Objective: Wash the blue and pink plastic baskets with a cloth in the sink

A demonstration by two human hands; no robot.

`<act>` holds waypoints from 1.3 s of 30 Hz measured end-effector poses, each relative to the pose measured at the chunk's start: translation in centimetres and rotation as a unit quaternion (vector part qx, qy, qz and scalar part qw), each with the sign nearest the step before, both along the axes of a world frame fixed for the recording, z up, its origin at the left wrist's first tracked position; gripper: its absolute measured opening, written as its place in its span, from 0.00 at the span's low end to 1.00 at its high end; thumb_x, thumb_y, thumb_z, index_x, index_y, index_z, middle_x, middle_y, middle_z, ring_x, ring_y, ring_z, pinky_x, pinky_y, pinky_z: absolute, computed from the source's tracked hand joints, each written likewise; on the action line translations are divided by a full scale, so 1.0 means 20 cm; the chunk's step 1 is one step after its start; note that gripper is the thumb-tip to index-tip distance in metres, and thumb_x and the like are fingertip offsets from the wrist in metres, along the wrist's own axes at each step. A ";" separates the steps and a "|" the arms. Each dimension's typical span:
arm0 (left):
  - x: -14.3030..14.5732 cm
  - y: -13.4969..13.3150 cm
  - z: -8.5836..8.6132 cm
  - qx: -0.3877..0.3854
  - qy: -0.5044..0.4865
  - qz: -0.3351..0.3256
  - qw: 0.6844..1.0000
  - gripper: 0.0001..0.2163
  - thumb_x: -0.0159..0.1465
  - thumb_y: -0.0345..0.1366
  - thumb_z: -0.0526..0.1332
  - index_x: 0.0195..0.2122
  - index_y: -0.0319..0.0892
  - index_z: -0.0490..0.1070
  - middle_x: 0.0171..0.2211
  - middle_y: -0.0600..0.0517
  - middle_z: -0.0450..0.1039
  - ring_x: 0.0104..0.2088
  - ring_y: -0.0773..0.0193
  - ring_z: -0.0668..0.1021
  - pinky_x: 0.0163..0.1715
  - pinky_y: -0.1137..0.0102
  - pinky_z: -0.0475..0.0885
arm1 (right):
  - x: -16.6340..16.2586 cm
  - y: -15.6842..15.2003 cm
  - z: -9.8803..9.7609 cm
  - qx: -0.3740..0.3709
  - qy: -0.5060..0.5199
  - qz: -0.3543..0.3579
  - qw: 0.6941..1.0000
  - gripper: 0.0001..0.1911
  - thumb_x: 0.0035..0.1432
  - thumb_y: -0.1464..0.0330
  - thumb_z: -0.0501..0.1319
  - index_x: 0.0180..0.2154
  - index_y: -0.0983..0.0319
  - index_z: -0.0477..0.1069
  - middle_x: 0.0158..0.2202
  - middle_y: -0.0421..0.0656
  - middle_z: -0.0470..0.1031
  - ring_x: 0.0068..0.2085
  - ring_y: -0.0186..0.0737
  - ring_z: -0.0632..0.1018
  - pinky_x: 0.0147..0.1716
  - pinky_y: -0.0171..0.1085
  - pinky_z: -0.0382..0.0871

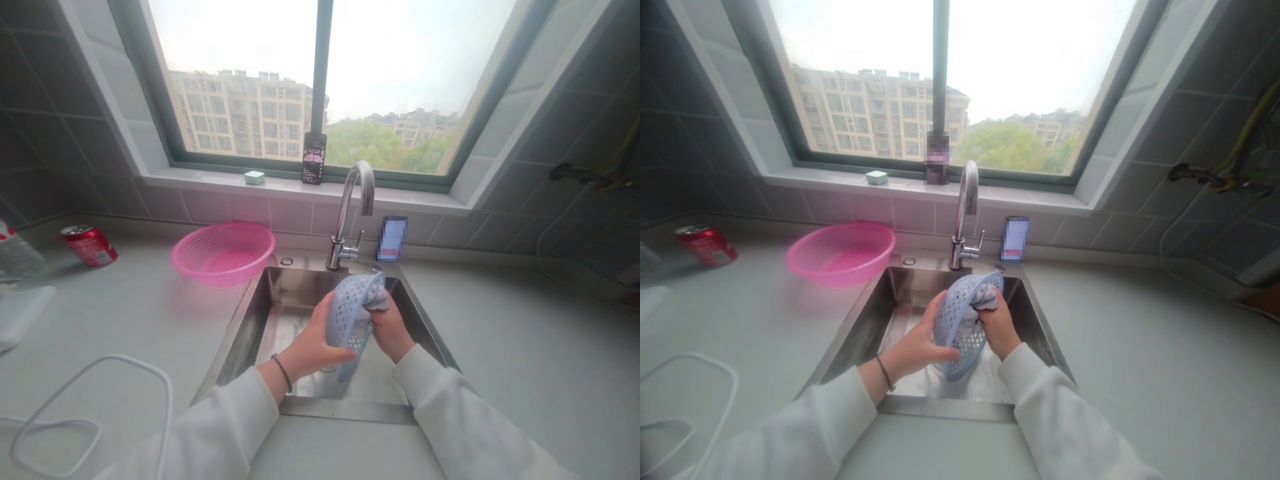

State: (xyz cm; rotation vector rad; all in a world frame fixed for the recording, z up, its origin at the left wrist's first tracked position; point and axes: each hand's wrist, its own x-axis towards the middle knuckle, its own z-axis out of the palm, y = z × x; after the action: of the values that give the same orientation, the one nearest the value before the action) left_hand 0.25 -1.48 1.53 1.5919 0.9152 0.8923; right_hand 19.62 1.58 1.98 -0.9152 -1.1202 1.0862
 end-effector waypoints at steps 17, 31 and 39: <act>-0.03 0.00 0.06 0.055 0.037 -0.034 0.997 0.51 0.49 0.40 0.76 0.72 0.48 0.52 0.72 0.42 0.49 0.71 0.41 0.56 0.71 0.49 0.50 | -0.01 -0.02 -0.05 -0.054 -0.006 -0.003 0.999 0.22 0.43 0.72 0.65 0.45 0.57 0.73 0.41 0.42 0.82 0.44 0.50 0.81 0.53 0.53 0.74; -0.03 0.03 0.00 0.067 0.032 -0.034 0.997 0.55 0.47 0.48 0.78 0.73 0.49 0.49 0.73 0.42 0.46 0.72 0.39 0.53 0.71 0.47 0.48 | -0.01 0.00 -0.02 -0.063 0.059 -0.004 0.996 0.22 0.42 0.73 0.67 0.43 0.58 0.74 0.41 0.43 0.82 0.46 0.52 0.81 0.53 0.53 0.74; -0.04 0.02 0.01 0.061 0.032 -0.026 0.997 0.53 0.50 0.44 0.76 0.73 0.44 0.49 0.73 0.40 0.47 0.71 0.41 0.55 0.71 0.50 0.50 | -0.03 -0.04 -0.04 -0.015 -0.212 0.153 0.965 0.24 0.42 0.76 0.64 0.44 0.60 0.78 0.46 0.46 0.82 0.53 0.56 0.78 0.60 0.58 0.65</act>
State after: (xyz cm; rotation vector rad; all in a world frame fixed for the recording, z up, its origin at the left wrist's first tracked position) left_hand -0.46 -1.03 1.77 1.7509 0.8733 0.8784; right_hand 19.02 0.77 1.20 -1.0523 -1.6439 1.1889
